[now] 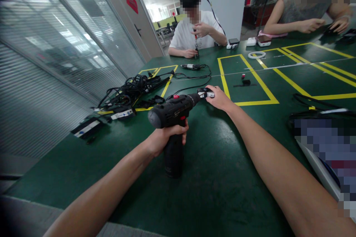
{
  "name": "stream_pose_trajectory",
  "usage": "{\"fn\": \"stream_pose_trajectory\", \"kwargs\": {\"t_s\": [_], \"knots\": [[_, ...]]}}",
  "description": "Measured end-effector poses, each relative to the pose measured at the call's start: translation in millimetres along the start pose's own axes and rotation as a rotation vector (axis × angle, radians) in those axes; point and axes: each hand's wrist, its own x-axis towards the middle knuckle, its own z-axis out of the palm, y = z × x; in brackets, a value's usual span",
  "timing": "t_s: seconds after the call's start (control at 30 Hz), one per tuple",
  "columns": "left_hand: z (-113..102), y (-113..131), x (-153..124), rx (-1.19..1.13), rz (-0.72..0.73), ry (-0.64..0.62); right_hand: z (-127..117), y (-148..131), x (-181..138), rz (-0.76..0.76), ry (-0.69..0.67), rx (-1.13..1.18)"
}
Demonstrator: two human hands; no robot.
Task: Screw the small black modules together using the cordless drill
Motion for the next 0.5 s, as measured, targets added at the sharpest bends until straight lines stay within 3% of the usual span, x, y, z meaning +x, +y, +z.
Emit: {"fn": "stream_pose_trajectory", "kwargs": {"t_s": [0.5], "knots": [[-0.9,-1.1,-0.2,-0.02,-0.004,-0.008,0.1,-0.8,-0.1,0.019,0.008,-0.009]]}}
